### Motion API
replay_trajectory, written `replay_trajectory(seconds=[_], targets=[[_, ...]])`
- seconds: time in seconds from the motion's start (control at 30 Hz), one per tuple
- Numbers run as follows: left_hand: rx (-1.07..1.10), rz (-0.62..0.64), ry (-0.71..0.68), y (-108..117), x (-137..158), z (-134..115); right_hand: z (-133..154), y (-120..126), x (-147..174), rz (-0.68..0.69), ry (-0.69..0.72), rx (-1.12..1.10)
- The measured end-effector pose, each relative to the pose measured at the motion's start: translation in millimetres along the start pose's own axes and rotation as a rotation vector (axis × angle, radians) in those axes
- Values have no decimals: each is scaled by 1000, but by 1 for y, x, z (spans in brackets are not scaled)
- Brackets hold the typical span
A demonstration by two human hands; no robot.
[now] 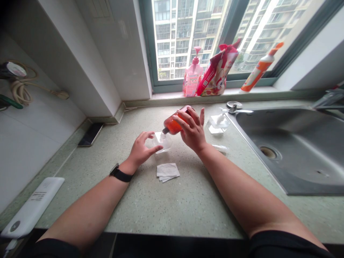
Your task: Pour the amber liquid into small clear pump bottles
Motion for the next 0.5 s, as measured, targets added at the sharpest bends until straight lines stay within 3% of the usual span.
replay_trajectory(seconds=[0.5], targets=[[-3, 0, -1, 0, 0, 0, -1, -2, 1, 7, 18, 22]])
Point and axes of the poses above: each hand's wrist, its own x-axis away from the middle knuckle, its own y-axis out of the back of the hand, z = x × y, the point moved 8 cm from there along -x, towards the middle knuckle, and after that the axes turned 8 degrees about -z, right-handed, at the moved point
